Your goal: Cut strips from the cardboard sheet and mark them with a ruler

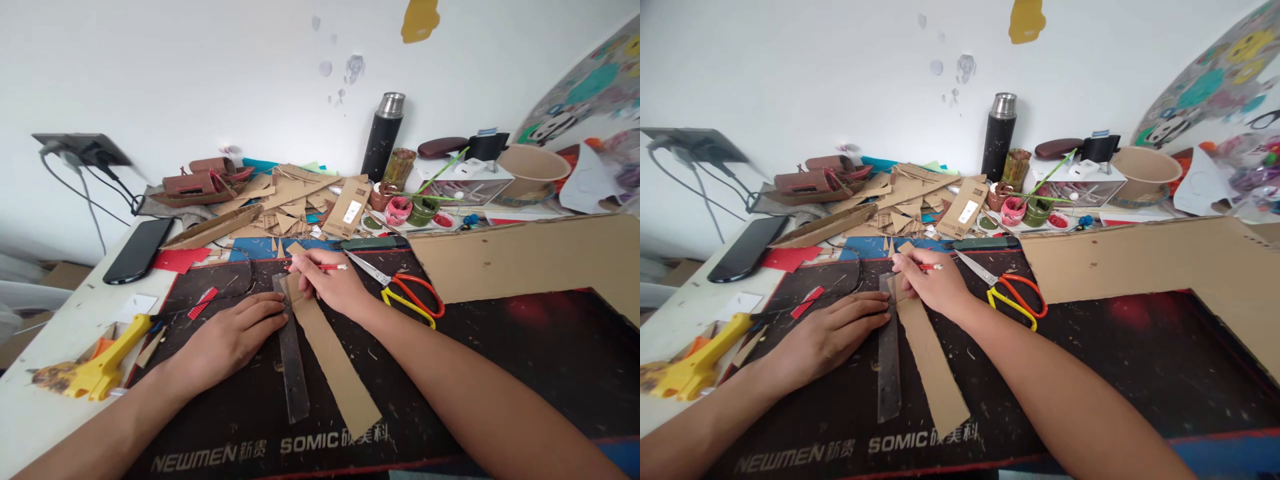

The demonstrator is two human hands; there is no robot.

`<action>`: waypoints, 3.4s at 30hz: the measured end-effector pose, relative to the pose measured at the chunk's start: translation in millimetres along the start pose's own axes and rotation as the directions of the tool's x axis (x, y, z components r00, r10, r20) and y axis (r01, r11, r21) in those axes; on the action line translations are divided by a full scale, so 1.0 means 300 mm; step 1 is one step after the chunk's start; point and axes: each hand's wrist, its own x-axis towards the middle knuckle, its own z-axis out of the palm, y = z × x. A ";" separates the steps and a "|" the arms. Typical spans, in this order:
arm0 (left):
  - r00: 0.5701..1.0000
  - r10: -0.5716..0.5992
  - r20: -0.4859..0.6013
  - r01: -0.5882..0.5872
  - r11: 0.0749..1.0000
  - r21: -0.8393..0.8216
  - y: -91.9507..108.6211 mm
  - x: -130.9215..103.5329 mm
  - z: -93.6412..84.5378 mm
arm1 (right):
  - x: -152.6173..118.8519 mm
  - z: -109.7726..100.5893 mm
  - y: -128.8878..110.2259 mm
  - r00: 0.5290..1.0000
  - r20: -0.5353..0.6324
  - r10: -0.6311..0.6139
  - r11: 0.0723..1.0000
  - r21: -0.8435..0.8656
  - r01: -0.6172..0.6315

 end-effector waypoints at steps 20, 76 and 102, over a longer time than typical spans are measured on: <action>1.000 -0.017 -0.014 0.016 1.000 -0.013 0.001 0.003 0.002 | -0.002 -0.002 0.009 1.000 0.008 -0.029 0.999 -0.044 0.030; 0.999 -0.024 -0.045 0.020 0.997 -0.078 -0.002 0.026 0.006 | -0.013 0.000 0.017 0.988 -0.137 -0.078 0.994 -0.085 0.066; 0.998 -0.028 -0.052 0.023 0.996 -0.087 -0.008 0.021 0.019 | -0.019 0.002 0.014 0.990 -0.069 -0.120 0.966 -0.237 0.101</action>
